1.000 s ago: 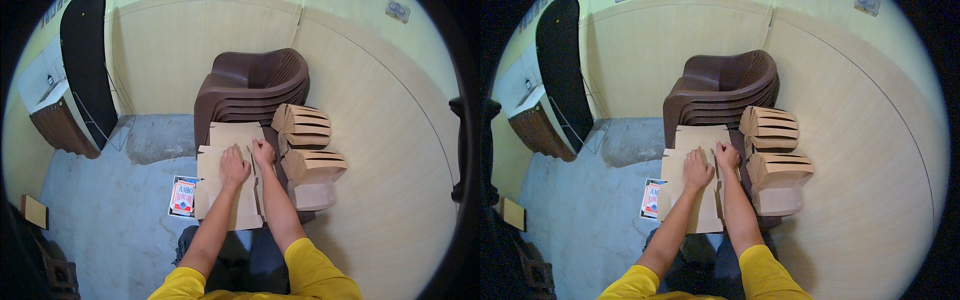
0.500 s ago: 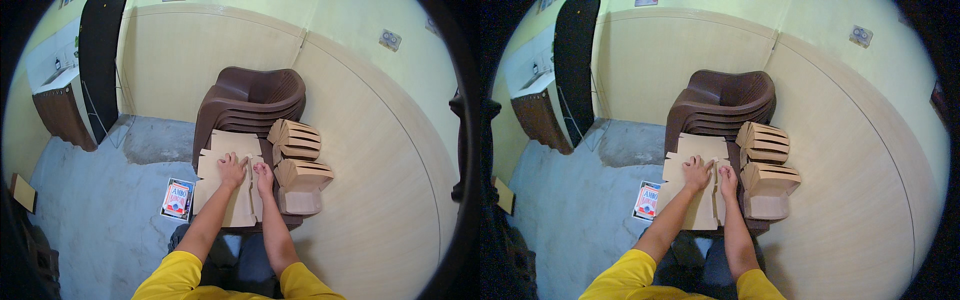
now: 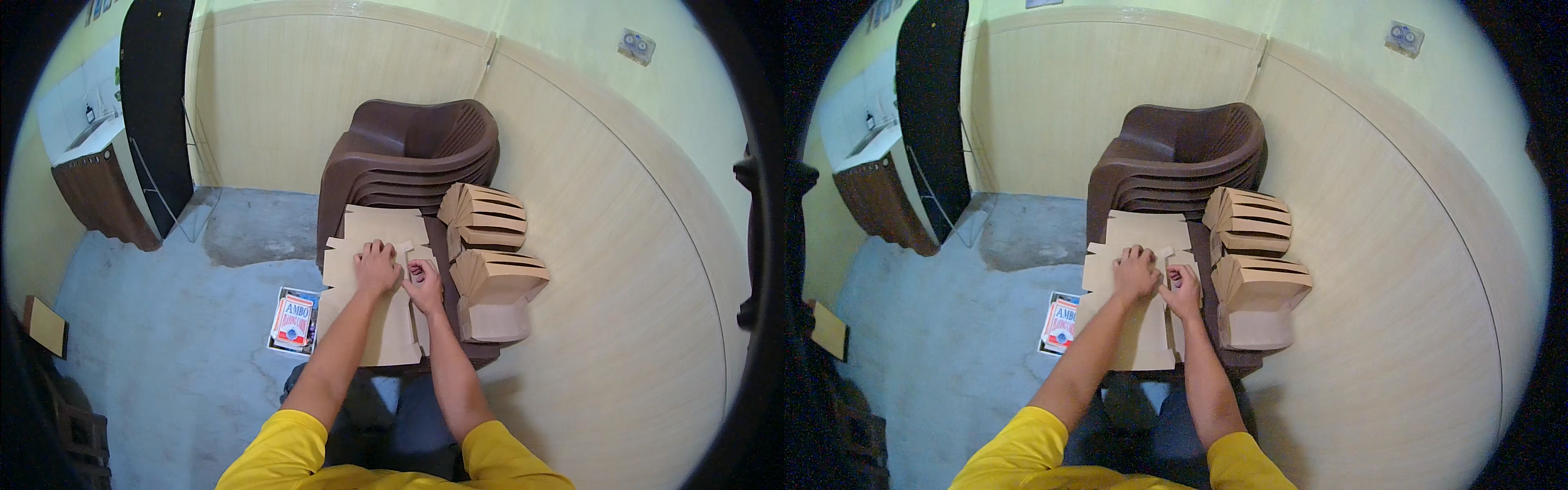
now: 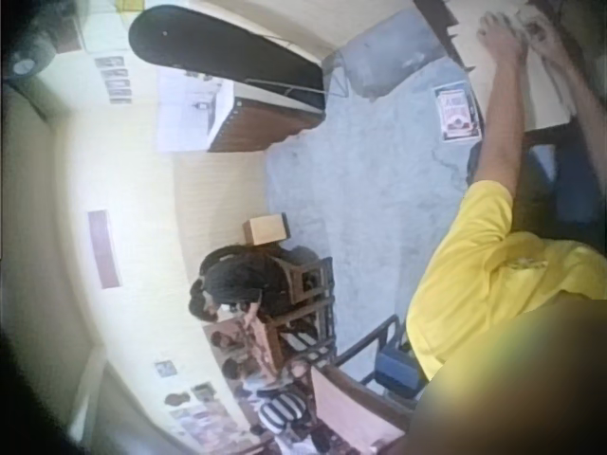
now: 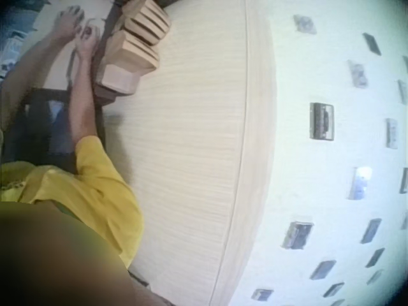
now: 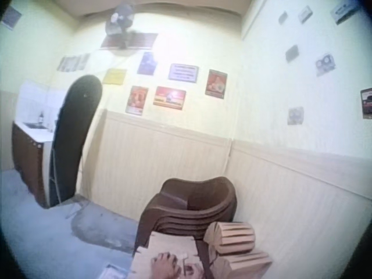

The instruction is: The person folds flat cardboard pieces into small boxes by hand, folding flaps and tucking tabs to form the structure. Completed boxes are stacked on a chair beside the work area.

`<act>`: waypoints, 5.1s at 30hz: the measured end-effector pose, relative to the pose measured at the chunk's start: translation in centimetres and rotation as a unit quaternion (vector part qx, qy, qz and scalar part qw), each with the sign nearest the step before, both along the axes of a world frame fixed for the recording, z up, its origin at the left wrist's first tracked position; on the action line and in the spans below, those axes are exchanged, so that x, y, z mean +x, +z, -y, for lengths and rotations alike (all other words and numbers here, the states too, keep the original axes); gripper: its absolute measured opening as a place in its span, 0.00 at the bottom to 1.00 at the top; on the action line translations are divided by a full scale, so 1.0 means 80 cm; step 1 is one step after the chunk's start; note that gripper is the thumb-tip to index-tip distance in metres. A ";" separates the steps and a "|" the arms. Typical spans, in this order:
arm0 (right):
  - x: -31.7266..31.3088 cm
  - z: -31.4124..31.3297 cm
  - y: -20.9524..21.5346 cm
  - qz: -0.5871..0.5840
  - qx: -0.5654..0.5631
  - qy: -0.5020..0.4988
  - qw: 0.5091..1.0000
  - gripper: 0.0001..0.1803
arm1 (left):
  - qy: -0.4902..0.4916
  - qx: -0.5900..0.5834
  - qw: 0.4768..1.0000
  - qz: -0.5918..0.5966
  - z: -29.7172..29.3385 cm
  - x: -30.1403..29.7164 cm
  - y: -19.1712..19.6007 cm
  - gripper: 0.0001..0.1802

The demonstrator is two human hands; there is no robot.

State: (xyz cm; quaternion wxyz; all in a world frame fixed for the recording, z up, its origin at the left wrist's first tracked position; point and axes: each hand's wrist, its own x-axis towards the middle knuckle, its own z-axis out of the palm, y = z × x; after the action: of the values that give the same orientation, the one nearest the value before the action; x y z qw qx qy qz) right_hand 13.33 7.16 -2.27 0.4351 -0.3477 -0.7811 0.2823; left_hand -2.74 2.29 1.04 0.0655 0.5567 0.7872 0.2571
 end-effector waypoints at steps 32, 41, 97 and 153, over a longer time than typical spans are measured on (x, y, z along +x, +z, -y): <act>0.093 0.132 0.080 0.350 0.110 0.100 0.925 0.30 | 0.286 0.068 0.937 0.190 0.229 0.012 -0.009 0.39; 0.091 0.127 0.045 0.287 0.161 0.071 0.942 0.12 | 0.039 0.105 0.989 0.092 0.245 0.023 0.023 0.37; 0.039 0.087 0.027 0.136 0.069 -0.168 0.974 0.47 | -0.041 -0.072 0.994 0.066 0.074 -0.019 -0.024 0.36; 0.032 0.082 0.023 0.235 0.069 0.000 0.970 0.16 | -0.151 0.059 0.981 -0.103 0.129 -0.038 -0.008 0.14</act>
State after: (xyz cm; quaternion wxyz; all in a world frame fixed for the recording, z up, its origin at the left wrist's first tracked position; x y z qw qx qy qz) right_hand 15.90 0.62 -0.44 0.2620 -0.3733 -0.8792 0.1382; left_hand -5.80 -8.04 0.43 -0.0107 0.6955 0.6799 0.2321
